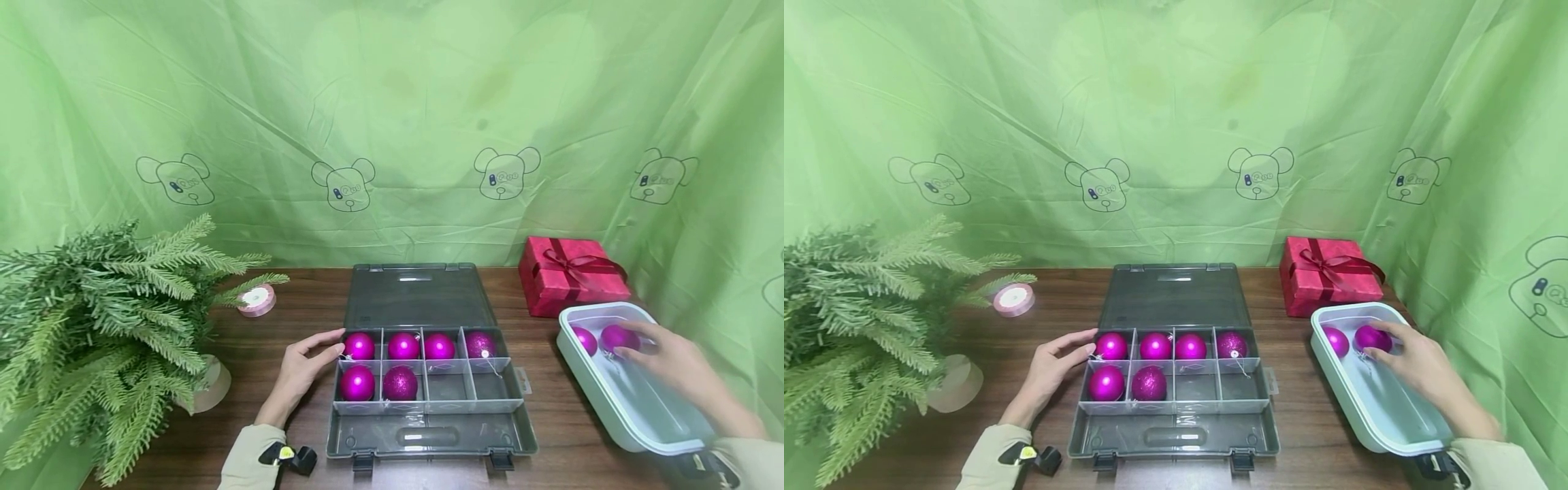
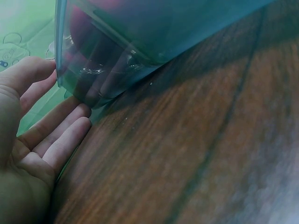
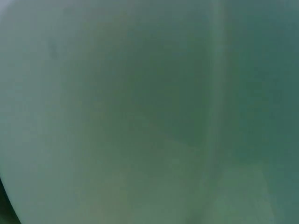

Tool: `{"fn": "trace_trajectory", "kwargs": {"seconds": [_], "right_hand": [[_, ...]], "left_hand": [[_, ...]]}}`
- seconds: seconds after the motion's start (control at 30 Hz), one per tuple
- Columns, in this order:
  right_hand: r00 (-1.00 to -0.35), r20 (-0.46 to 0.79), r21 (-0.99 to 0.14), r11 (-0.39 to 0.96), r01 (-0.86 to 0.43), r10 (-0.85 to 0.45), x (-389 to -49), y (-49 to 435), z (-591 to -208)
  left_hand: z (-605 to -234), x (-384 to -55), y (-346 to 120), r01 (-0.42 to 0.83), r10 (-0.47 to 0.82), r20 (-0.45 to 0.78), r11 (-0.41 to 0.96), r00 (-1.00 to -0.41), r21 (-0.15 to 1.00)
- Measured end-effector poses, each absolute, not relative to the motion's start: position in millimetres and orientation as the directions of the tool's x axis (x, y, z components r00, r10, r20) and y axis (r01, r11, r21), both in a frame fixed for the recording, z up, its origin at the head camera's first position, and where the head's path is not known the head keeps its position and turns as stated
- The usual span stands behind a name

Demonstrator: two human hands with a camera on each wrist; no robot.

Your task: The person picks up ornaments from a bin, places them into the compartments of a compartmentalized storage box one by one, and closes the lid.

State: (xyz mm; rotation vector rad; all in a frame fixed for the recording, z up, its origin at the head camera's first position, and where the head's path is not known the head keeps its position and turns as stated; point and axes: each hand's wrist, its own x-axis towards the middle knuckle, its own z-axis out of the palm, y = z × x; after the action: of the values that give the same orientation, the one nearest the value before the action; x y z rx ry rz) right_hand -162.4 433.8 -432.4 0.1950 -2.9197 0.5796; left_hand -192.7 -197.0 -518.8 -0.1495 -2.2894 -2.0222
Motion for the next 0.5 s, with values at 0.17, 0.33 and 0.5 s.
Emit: {"fn": "trace_trajectory", "kwargs": {"seconds": [0.17,0.33,0.5], "right_hand": [[-0.966,0.225,-0.352,0.914,-0.202,-0.127,-166.0,434.5,-438.0],[-0.945,0.281,-0.310,0.916,-0.254,-0.167,-168.3,433.4,-441.2],[-0.936,0.294,-0.274,0.921,-0.276,-0.194,-169.8,431.6,-441.0]], "left_hand": [[-519.6,-193.1,-197.0,0.136,0.015,0.135,0.129,-0.991,0.982],[-518.4,-192.8,-197.2,0.136,0.016,0.135,0.136,-0.991,0.981],[-518.7,-193.2,-197.9,0.131,0.020,0.130,0.132,-0.991,0.983]]}}
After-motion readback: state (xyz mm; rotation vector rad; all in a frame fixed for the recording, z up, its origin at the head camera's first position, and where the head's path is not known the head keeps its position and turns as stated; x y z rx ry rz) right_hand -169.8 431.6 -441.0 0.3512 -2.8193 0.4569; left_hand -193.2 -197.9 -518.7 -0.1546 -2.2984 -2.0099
